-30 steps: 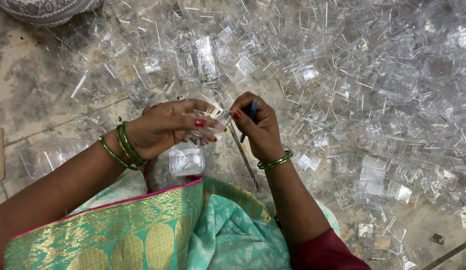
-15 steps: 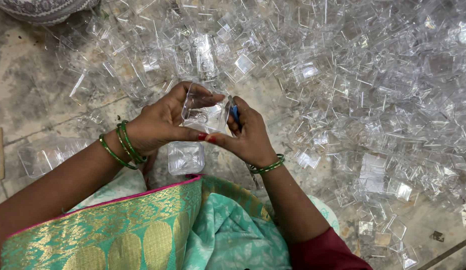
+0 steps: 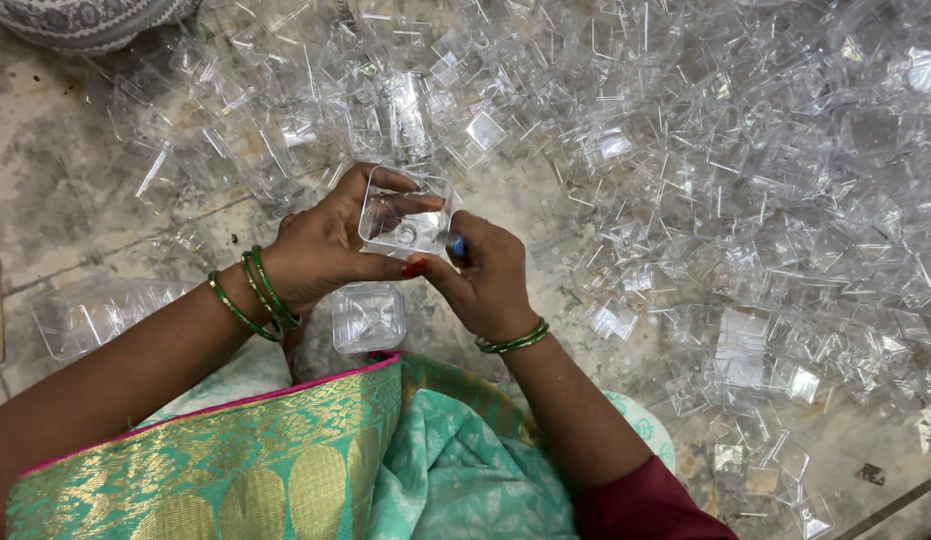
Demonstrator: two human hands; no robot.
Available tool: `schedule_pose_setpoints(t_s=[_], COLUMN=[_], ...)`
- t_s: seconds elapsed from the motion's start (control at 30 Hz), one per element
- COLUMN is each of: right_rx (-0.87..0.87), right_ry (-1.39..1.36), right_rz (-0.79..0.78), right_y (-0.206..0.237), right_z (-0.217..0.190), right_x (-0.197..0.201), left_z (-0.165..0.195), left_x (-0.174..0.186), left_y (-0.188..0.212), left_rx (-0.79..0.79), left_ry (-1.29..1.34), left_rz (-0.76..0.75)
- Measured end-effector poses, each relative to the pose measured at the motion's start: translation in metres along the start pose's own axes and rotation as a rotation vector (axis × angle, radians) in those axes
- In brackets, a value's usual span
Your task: The person sits on the floor among piles of clear plastic pieces and assembles small transparent plastic boxes, folding and pressing the plastic panels together by hand. They use a small blue-handled blade to trim or separate plastic parts and set finished boxes aside.
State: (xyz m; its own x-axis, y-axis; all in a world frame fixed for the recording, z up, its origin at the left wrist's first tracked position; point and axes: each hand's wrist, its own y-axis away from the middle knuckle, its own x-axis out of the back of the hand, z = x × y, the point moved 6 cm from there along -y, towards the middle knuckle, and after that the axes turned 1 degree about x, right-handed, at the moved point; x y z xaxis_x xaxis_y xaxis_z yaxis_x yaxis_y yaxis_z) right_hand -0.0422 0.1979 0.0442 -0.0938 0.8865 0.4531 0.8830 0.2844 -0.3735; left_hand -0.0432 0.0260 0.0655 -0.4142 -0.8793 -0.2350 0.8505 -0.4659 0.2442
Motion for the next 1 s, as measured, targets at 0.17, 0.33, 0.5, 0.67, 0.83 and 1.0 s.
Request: schedule_pose_setpoints(t_s=[0.17,0.33,0.5,0.67,0.83,1.0], right_rx=[-0.183,-0.201,-0.143,-0.063,-0.017,-0.017], right_ry=[-0.127,-0.142,-0.033,0.040,0.128,0.206], right_rz=[-0.071,-0.132,-0.144,-0.102,-0.042,-0.030], right_y=[-0.006,-0.010,-0.011,-0.012,-0.009,-0.008], right_z=[0.013,0.013,0.007,0.006,0.012,0.016], right_x=[0.001,0.003,0.004,0.007,0.004,0.003], left_z=[0.003,0.013,0.003,0.003,0.004,0.012], left_x=[-0.003,0.002,0.009,0.006,0.004,0.000], left_y=[0.000,0.000,0.000,-0.004,-0.002,-0.001], left_rx=[0.000,-0.151,-0.064,-0.178,-0.112,-0.078], left_ry=[-0.032,-0.631,-0.617,-0.447,-0.549,-0.653], left_rz=[-0.030,0.096,0.143,0.064,0.129,0.184])
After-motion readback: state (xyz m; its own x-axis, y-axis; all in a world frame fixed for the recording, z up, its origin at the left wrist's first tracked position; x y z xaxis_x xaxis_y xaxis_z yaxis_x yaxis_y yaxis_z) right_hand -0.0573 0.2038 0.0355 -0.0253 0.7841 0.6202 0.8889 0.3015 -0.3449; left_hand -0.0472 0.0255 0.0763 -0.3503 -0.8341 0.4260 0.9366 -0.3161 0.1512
